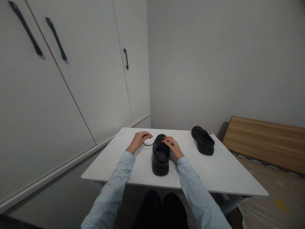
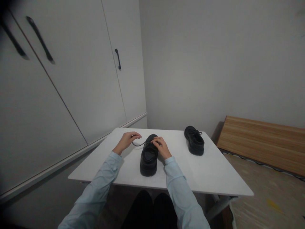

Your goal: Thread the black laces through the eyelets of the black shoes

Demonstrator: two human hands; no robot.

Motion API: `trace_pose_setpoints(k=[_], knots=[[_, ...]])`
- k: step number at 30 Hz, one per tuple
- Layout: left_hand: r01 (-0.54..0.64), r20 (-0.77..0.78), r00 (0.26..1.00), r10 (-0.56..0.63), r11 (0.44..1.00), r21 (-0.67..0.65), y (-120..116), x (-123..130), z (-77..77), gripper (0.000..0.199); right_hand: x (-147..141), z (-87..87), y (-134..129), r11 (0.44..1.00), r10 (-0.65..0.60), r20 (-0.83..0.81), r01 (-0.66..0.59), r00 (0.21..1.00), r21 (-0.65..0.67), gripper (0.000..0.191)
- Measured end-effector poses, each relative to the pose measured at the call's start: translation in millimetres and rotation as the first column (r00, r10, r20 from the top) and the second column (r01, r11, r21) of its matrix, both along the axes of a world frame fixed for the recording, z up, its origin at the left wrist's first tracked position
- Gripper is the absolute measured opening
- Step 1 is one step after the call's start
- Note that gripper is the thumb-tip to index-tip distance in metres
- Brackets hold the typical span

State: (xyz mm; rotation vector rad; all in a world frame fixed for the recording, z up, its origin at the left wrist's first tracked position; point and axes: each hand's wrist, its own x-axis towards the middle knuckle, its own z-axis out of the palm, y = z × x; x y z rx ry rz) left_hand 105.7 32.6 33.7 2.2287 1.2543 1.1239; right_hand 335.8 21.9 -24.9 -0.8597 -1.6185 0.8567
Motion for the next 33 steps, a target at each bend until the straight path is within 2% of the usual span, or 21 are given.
trace_pose_setpoints(k=[5,12,16,23,33], knots=[[0.071,-0.026,0.997,-0.072,0.997,-0.018,-7.8,14.8,-10.5,0.023,-2.9,-1.8,2.0,1.0,-0.013,0.009,0.012,1.0,0.021,0.026],[0.113,-0.006,0.994,-0.113,0.993,-0.02,-10.8,19.0,-19.4,0.024,-6.2,-1.9,2.8,1.0,-0.01,0.025,0.01,1.0,0.011,0.026],[0.098,-0.037,0.995,-0.097,0.995,0.031,-11.9,18.4,-19.9,0.022,-7.1,-2.1,4.1,1.0,-0.007,0.034,0.007,0.999,0.002,0.026],[0.095,-0.096,0.991,-0.09,0.995,0.04,-12.2,19.2,-18.5,0.011,-7.8,-4.8,9.6,1.0,-0.008,0.06,0.009,0.998,-0.004,0.025],[0.073,-0.124,0.99,-0.067,0.996,0.046,-14.7,27.2,-18.1,0.011,-10.4,1.8,13.1,0.998,-0.046,0.138,0.05,0.989,-0.031,0.025]])
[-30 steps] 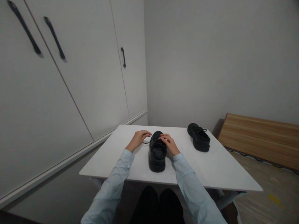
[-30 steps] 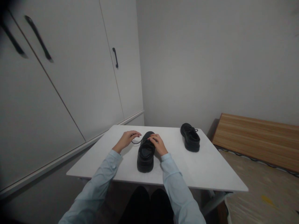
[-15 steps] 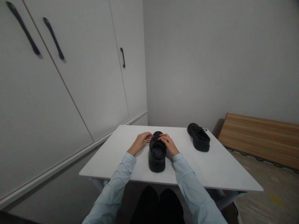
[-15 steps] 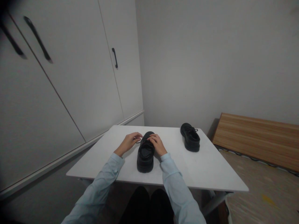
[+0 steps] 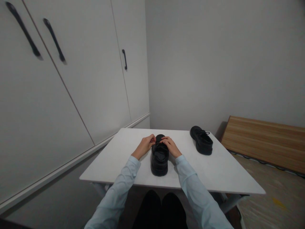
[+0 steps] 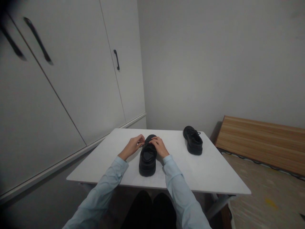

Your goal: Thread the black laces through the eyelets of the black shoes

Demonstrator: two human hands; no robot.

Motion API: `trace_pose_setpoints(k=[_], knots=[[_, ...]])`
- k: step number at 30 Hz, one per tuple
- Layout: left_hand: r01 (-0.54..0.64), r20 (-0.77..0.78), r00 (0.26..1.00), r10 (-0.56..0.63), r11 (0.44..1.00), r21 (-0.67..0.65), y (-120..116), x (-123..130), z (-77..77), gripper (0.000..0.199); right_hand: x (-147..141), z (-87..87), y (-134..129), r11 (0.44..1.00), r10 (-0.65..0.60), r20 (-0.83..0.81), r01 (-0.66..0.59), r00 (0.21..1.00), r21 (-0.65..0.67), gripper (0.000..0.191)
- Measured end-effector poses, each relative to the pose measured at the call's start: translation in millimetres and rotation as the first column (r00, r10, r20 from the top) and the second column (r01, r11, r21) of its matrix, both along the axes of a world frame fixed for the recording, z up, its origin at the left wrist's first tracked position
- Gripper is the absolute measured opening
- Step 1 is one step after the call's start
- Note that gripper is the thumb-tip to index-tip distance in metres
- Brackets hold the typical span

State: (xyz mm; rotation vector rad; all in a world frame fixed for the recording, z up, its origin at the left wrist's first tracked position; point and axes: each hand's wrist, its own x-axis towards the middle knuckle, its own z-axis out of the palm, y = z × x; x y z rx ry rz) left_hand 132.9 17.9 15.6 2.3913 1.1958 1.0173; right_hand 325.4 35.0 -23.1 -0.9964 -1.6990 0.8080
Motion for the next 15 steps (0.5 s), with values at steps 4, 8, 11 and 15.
trace_pose_setpoints(k=[4,8,11,15], knots=[[-0.027,0.054,0.998,0.029,0.999,-0.025,-0.1,3.3,-1.8,0.015,-2.1,8.3,5.4,1.0,-0.006,0.042,0.007,0.999,-0.029,0.026],[-0.034,0.072,0.997,0.039,0.997,-0.072,-1.0,1.2,-1.0,0.015,-5.0,20.2,12.8,0.998,0.011,0.174,-0.001,0.985,-0.057,0.023],[-0.012,0.073,0.997,0.018,0.996,-0.087,-2.6,-0.7,0.4,0.011,-6.8,29.0,18.2,0.996,0.052,0.272,-0.03,0.961,-0.084,0.021],[-0.003,0.083,0.996,0.011,0.995,-0.097,-5.8,-0.3,2.0,0.013,-7.2,37.2,24.5,0.985,0.15,0.353,-0.11,0.923,-0.132,0.018]])
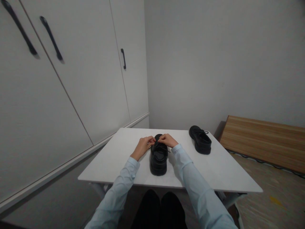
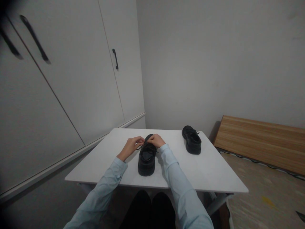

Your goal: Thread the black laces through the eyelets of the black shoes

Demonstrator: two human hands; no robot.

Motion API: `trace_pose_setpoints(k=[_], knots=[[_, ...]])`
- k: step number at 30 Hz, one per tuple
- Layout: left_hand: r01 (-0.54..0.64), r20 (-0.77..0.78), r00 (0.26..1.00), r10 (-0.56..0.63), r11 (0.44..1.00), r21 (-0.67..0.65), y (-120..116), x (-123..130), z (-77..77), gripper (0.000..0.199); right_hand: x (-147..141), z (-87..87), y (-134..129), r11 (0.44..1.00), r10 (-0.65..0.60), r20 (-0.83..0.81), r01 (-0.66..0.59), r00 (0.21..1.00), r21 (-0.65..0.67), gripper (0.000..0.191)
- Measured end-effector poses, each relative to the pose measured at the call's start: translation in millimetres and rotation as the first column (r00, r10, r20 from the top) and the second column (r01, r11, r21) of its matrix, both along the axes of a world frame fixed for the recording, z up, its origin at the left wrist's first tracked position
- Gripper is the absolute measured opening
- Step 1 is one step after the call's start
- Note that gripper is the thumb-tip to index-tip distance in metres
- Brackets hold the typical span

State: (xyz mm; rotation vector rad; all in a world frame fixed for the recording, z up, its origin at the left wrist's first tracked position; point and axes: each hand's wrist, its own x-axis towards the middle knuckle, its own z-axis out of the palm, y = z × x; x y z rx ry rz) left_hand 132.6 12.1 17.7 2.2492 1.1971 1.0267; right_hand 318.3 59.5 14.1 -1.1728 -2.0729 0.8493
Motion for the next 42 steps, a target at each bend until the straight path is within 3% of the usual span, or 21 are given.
trace_pose_setpoints(k=[9,18,22,26,29,33,37,42], knots=[[-0.055,0.025,0.998,0.055,0.998,0.007,-3.8,6.2,0.6,0.016,-1.1,7.0,7.2,0.999,0.039,0.046,-0.038,0.998,-0.013,0.01],[-0.016,0.053,0.998,0.018,0.999,-0.036,-1.4,5.3,-2.1,0.013,-6.5,1.4,9.9,0.999,-0.032,0.111,0.032,0.993,-0.001,0.013],[-0.039,0.054,0.998,0.038,0.999,0.013,-1.1,6.1,-5.9,0.012,-8.5,2.0,2.8,0.994,-0.098,0.105,0.091,0.99,0.065,0.016],[-0.067,0.058,0.996,0.062,0.993,0.1,0.1,6.8,-12.8,0.025,-4.9,5.0,-3.6,0.982,-0.149,0.067,0.14,0.987,0.13,0.018],[-0.043,0.073,0.997,0.034,0.993,0.114,2.4,7.7,-19.1,0.04,1.9,8.5,-4.9,0.97,-0.187,0.027,0.181,0.982,0.161,0.015],[0.022,0.128,0.992,-0.021,1.0,-0.003,4.3,8.8,-25.8,0.05,14.3,14.3,-5.3,0.956,-0.222,-0.048,0.227,0.974,0.187,0.006],[0.106,0.225,0.971,-0.074,0.985,-0.135,3.1,8.4,-28.3,0.053,27.7,20.5,-7.6,0.964,-0.221,-0.241,0.249,0.945,0.093,0.006],[0.149,0.254,0.963,-0.091,0.964,-0.22,2.0,7.0,-29.2,0.055,44.1,30.9,-13.2,0.966,-0.228,-0.496,0.26,0.838,-0.004,0.023]])
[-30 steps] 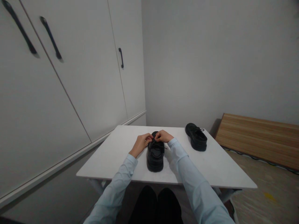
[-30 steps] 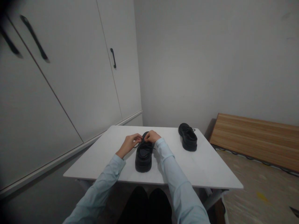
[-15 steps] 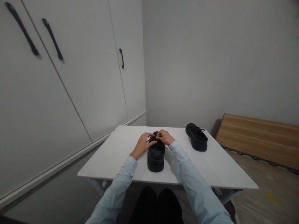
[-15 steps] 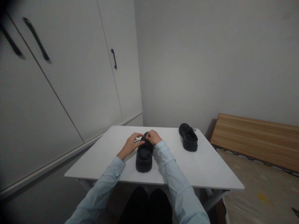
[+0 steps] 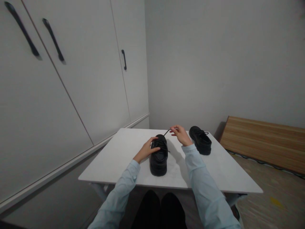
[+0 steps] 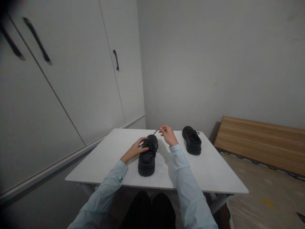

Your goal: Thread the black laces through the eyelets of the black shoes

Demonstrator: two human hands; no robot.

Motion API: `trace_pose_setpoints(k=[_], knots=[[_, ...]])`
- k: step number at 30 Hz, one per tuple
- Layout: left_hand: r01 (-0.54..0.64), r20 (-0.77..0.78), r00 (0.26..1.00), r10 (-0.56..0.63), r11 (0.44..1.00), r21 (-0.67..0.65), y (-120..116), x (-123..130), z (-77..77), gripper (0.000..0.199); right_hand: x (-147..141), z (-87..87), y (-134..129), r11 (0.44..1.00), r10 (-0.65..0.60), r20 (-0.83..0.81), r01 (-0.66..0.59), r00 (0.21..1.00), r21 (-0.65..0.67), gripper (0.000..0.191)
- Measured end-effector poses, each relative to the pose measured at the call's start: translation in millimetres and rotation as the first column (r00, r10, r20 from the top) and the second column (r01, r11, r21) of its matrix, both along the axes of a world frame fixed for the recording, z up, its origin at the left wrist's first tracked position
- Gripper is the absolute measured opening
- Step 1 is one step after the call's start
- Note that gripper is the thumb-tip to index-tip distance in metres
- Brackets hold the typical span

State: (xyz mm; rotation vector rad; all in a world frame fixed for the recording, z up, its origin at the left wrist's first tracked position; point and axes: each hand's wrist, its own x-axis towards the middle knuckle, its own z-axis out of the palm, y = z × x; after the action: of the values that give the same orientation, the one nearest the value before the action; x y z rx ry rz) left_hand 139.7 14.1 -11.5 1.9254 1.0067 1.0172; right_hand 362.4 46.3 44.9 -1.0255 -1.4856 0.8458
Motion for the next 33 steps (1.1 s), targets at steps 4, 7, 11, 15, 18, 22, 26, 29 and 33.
trace_pose_setpoints(k=[4,7,11,15,18,22,26,29,33], knots=[[0.001,-0.005,1.0,-0.001,1.0,-0.024,2.2,-1.0,-3.4,0.056,14.9,8.9,-5.5,0.999,-0.041,-0.152,0.046,0.988,0.029,0.033],[0.016,0.0,1.0,-0.016,1.0,-0.014,4.1,-1.9,-5.5,0.055,25.4,12.9,-9.5,0.996,-0.064,-0.24,0.078,0.969,0.051,0.035],[0.02,-0.016,1.0,-0.02,1.0,0.018,4.0,-2.9,-3.6,0.054,33.4,13.7,-15.1,0.992,-0.043,-0.324,0.079,0.945,0.1,0.034],[0.021,-0.034,0.999,-0.02,0.999,0.028,3.1,-3.3,-1.2,0.053,35.3,9.3,-21.2,0.987,0.013,-0.411,0.054,0.912,0.152,0.03],[0.025,-0.033,0.999,-0.025,0.999,0.028,4.3,-3.8,-3.3,0.054,36.2,-0.2,-23.8,0.983,0.058,-0.547,0.047,0.835,0.176,0.031],[0.027,-0.03,0.999,-0.026,0.999,0.029,5.9,-4.0,-6.4,0.054,35.8,-22.1,-22.6,0.986,0.028,-0.668,0.091,0.744,0.143,0.034],[0.016,-0.033,0.999,-0.015,1.0,0.022,3.4,-2.3,-1.9,0.053,30.2,-43.0,-18.5,0.986,-0.057,-0.717,0.152,0.695,0.069,0.033],[0.007,-0.047,0.999,-0.006,1.0,0.016,0.7,-0.6,4.2,0.052,25.0,-51.9,-15.7,0.983,-0.102,-0.638,0.175,0.763,0.052,0.028],[0.012,-0.076,0.997,-0.009,0.999,0.031,-0.4,-0.1,8.6,0.052,20.1,-56.9,-14.5,0.983,-0.133,-0.429,0.175,0.893,0.06,0.025]])
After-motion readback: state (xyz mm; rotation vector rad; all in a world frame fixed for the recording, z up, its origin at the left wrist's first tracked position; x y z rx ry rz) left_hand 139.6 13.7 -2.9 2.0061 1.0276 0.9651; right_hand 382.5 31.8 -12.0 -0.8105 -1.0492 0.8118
